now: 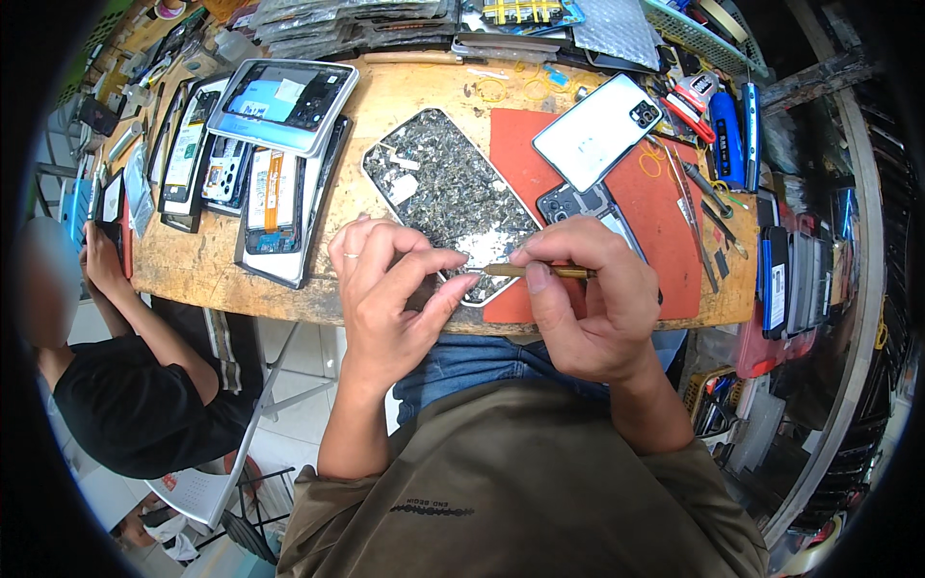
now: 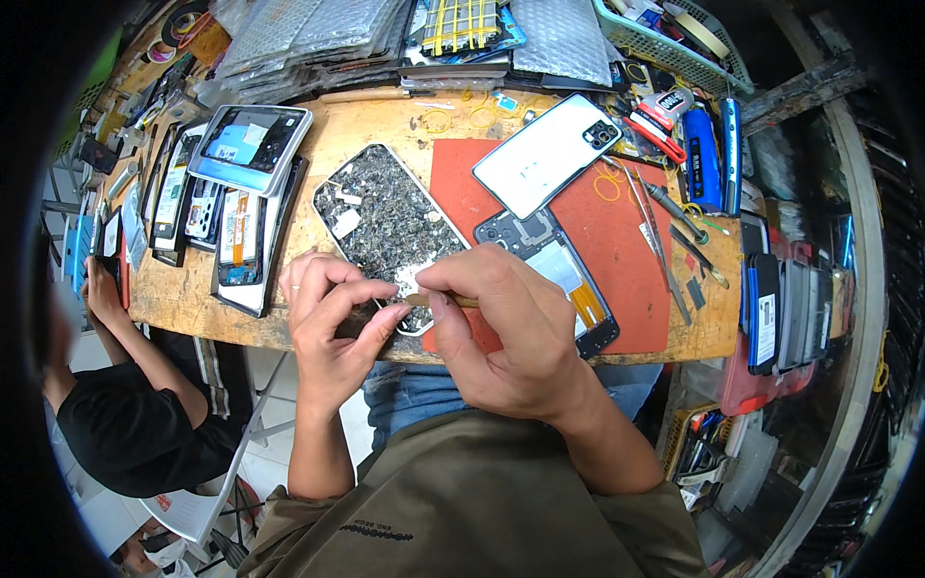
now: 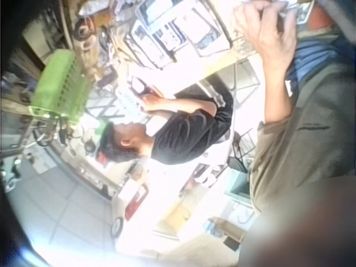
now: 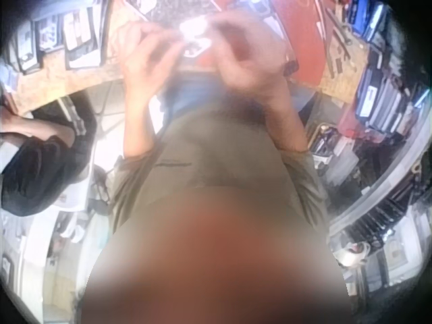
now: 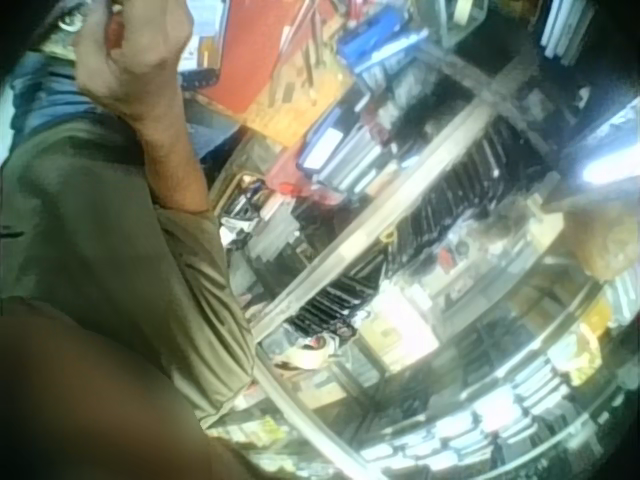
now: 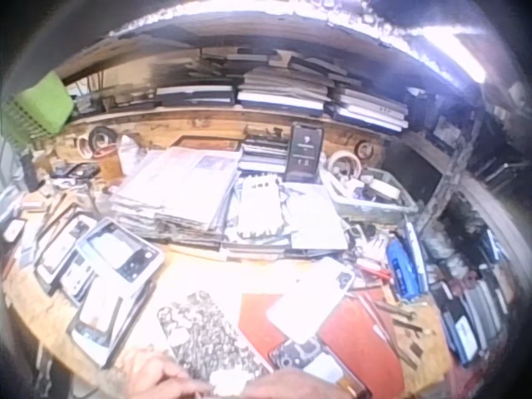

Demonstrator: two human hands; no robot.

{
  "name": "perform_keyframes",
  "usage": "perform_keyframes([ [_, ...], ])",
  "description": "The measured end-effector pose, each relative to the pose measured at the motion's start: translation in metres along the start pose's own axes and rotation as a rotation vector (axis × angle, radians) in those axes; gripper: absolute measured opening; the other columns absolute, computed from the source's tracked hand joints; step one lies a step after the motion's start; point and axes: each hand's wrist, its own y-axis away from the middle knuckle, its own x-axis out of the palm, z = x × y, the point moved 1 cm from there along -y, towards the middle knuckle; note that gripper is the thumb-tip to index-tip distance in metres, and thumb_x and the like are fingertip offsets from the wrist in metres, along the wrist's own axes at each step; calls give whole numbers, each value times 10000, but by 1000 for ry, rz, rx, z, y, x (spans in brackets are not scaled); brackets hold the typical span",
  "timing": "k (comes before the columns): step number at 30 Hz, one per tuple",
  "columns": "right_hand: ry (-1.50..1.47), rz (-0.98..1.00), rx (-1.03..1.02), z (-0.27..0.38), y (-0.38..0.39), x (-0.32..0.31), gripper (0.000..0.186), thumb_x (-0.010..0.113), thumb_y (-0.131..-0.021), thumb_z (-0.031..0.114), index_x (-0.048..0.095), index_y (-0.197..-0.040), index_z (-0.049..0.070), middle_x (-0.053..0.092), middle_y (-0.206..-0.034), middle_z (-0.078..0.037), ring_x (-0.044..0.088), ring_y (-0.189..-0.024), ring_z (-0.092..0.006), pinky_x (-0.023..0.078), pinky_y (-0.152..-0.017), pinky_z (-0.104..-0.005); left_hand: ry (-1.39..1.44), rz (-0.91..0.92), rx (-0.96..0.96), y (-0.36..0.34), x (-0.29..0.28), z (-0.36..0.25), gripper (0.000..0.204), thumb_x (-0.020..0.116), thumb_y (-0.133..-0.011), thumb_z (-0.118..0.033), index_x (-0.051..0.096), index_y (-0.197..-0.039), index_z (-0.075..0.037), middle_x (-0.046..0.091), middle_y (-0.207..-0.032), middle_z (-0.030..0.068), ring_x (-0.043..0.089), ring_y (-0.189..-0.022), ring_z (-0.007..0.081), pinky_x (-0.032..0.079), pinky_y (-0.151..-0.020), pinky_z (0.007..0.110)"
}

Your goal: The person disassembles and reassembles smartphones at a cluttered workbench. They remove back covers, handle internal components, and test the screen by powering the device on. Tools such as screwdrivers and prying instruments are used to open and close the devices.

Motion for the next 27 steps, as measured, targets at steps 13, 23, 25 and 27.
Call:
perform_keyframes([
  [13, -35, -42, 23, -1, 2, -2, 291, 707, -855, -174, 668, -1124, -69, 727, -929, -156, 731, -765, -247, 589, -666, -321, 17, -8, 6, -1, 0, -3, 179, 906, -763, -152, 806, -911, -142, 599, -933, 17, 579, -950, 253, 380, -1002, 475],
  [23, -144, -90, 201, 1, 10, 3, 212, 667, -970, -109, 642, -1178, -78, 737, -983, -148, 756, -866, -175, 619, -769, -291, 15, -31, 10, 7, -1, 0, 251, 946, -718, -191, 793, -912, -147, 600, -945, 20, 578, -964, 259, 383, -969, 455],
  [25, -235, -138, 320, 2, 12, 4, 200, 649, -1011, -78, 622, -1209, -77, 736, -1017, -138, 746, -904, -148, 612, -790, -276, 7, -29, 21, 7, -1, 0, 269, 952, -707, -193, 790, -916, -146, 602, -947, 21, 578, -964, 259, 383, -957, 449],
  [27, -318, -135, 423, 1, 13, 3, 218, 628, -1059, -22, 574, -1267, -56, 722, -1044, -122, 724, -946, -128, 596, -801, -254, 1, -30, 30, 7, -1, 0, 280, 955, -702, -193, 789, -922, -146, 603, -947, 21, 577, -963, 259, 382, -950, 446],
])
